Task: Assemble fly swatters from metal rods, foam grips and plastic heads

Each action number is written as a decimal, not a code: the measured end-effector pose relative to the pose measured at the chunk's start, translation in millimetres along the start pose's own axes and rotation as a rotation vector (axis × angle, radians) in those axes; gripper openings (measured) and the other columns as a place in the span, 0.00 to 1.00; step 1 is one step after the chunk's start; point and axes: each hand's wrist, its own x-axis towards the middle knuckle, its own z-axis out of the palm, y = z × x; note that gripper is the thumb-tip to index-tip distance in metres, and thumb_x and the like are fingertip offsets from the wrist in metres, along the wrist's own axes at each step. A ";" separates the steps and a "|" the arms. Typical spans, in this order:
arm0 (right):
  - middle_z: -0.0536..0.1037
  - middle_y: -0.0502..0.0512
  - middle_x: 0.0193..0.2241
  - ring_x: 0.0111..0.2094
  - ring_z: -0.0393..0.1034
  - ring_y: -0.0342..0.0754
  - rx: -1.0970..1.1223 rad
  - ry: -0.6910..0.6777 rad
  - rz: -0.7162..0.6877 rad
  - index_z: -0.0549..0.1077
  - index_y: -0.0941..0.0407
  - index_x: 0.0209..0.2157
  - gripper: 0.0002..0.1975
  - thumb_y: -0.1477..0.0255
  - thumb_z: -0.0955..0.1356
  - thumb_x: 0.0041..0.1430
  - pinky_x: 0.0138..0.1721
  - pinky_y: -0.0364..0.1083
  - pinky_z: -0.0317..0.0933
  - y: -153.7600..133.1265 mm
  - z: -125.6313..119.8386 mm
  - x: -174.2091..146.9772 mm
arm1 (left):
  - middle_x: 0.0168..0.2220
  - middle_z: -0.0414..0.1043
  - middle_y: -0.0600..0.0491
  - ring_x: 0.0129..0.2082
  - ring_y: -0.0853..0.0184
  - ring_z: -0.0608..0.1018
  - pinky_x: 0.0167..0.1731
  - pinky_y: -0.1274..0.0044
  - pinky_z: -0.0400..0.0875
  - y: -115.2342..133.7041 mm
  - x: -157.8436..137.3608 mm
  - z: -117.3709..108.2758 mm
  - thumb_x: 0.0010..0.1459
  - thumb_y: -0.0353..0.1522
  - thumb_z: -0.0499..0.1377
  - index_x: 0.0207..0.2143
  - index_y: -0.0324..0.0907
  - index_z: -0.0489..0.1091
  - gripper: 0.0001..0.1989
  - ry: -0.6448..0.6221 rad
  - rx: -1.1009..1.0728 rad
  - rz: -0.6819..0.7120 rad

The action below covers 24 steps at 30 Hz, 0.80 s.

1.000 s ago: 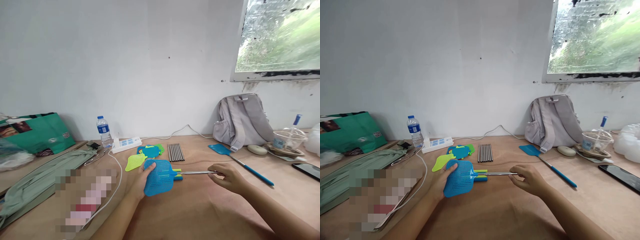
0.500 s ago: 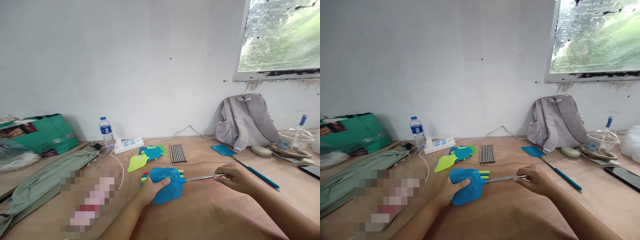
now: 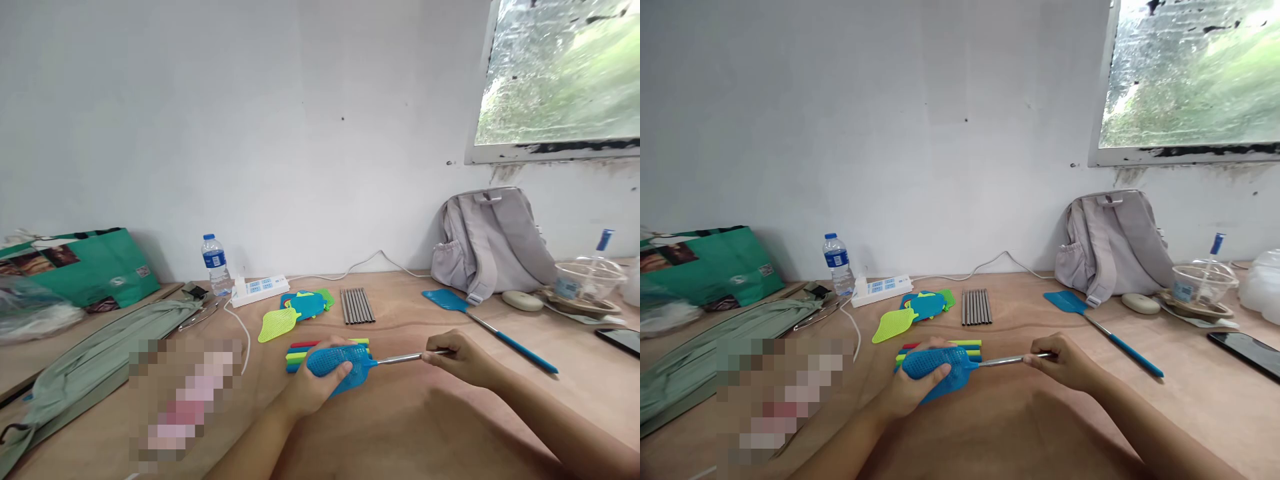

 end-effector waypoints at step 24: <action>0.63 0.49 0.18 0.20 0.57 0.43 -0.042 0.068 -0.058 0.60 0.54 0.23 0.20 0.61 0.50 0.63 0.25 0.43 0.51 -10.2 -3.5 -2.0 | 0.28 0.65 0.54 0.27 0.70 0.68 0.30 0.79 0.64 -13.0 18.2 -30.1 0.57 0.42 0.46 0.29 0.42 0.63 0.15 0.599 -0.051 0.071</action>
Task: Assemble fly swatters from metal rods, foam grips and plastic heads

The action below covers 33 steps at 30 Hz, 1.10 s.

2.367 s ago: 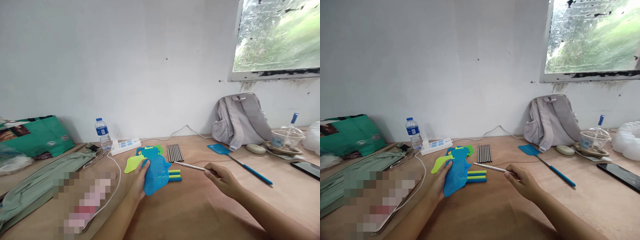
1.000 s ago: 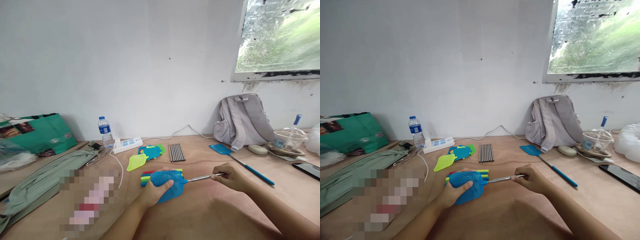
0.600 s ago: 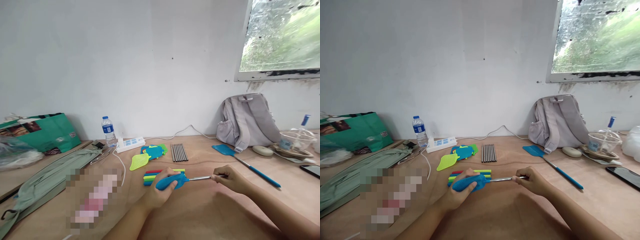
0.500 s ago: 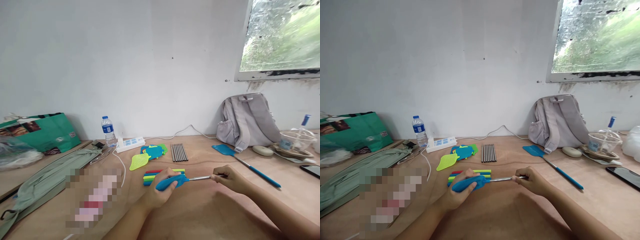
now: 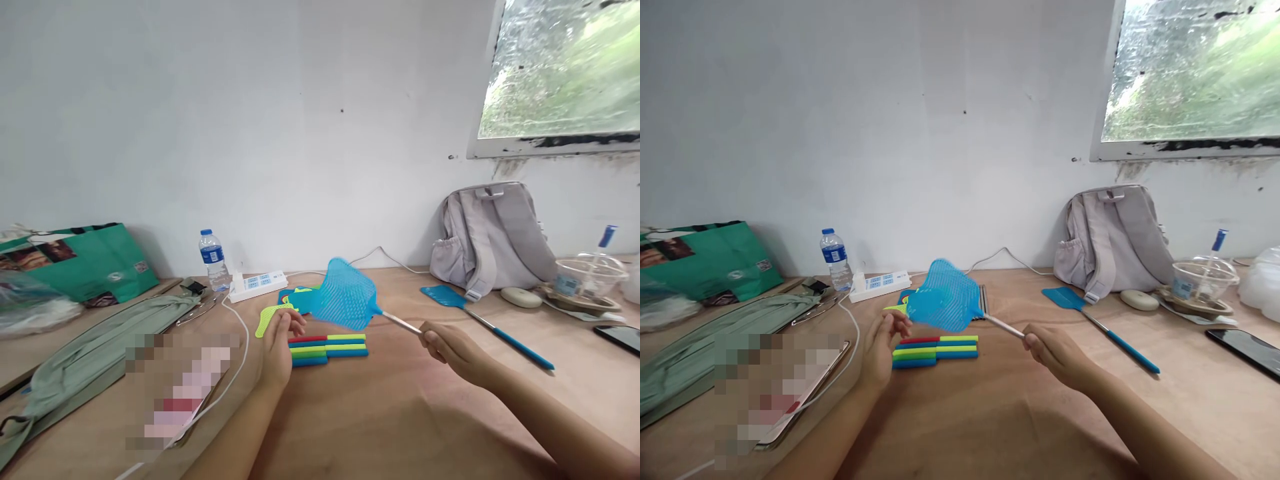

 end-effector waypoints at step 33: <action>0.73 0.57 0.27 0.30 0.69 0.52 1.121 0.325 0.407 0.73 0.57 0.22 0.22 0.52 0.62 0.50 0.38 0.54 0.63 11.4 21.8 13.4 | 0.24 0.69 0.57 0.24 0.67 0.70 0.21 0.77 0.47 30.4 0.0 -4.0 0.46 0.32 0.57 0.21 0.43 0.65 0.04 -0.866 1.137 0.251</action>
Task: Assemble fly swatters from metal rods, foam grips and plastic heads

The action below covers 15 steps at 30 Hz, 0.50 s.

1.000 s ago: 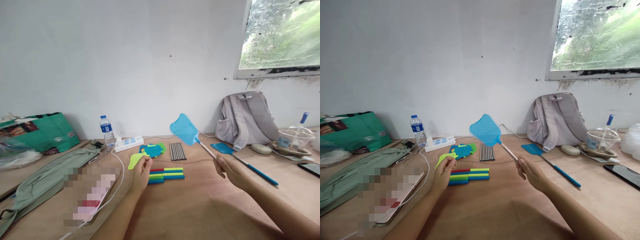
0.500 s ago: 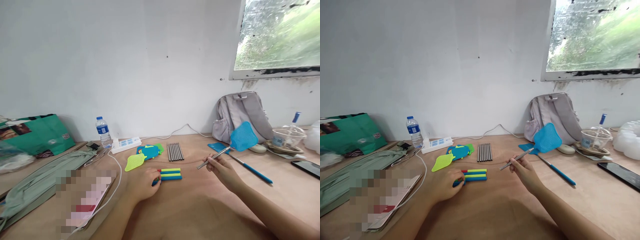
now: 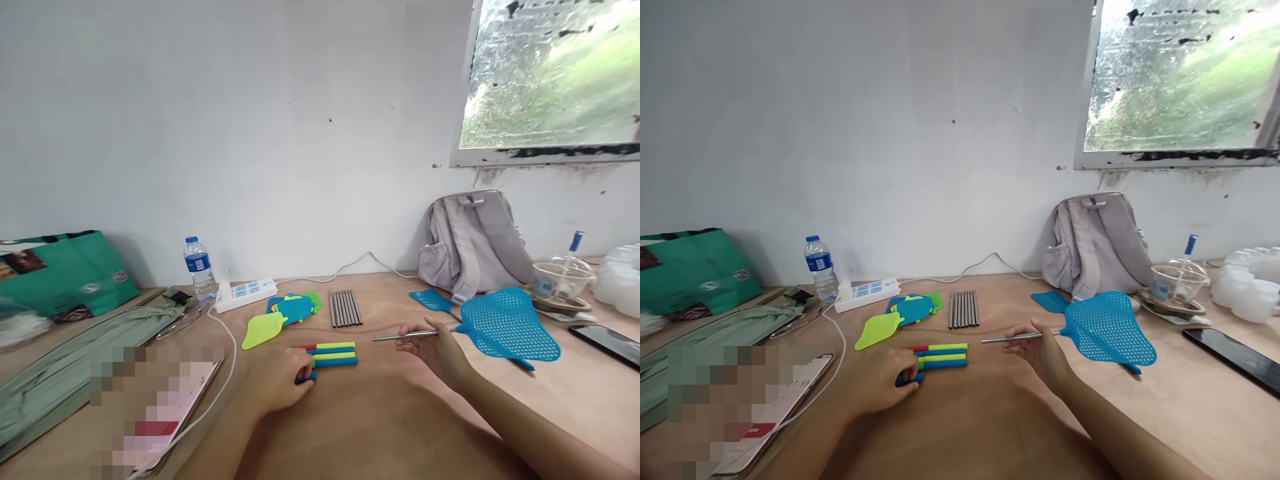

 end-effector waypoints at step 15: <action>0.62 0.44 0.17 0.19 0.65 0.43 -0.080 -0.050 0.031 0.61 0.56 0.20 0.17 0.60 0.70 0.46 0.22 0.44 0.61 5.5 19.2 -7.4 | 0.23 0.71 0.56 0.22 0.67 0.70 0.20 0.79 0.49 0.1 -4.0 -6.3 0.45 0.35 0.56 0.22 0.45 0.68 0.04 -0.064 -0.025 -0.092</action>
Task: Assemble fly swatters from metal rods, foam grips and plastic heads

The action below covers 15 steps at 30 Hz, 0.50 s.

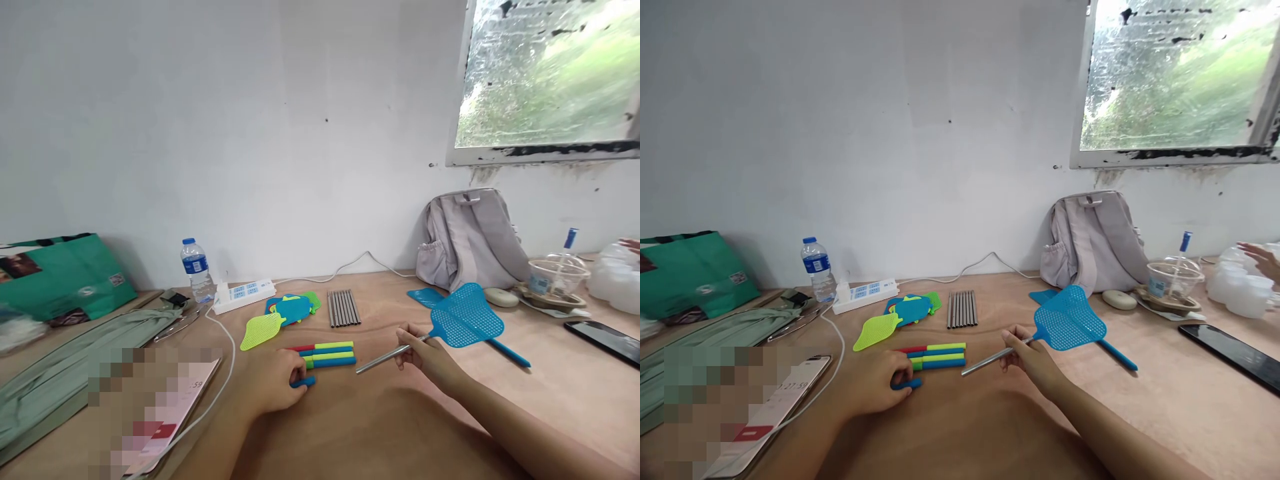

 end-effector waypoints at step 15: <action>0.60 0.45 0.12 0.17 0.67 0.46 0.241 -0.110 -0.009 0.67 0.58 0.18 0.23 0.51 0.67 0.46 0.20 0.44 0.60 -2.1 -1.0 -2.9 | 0.27 0.69 0.57 0.25 0.70 0.68 0.22 0.80 0.54 32.7 3.7 29.0 0.57 0.35 0.47 0.38 0.44 0.63 0.09 -0.006 -0.254 0.231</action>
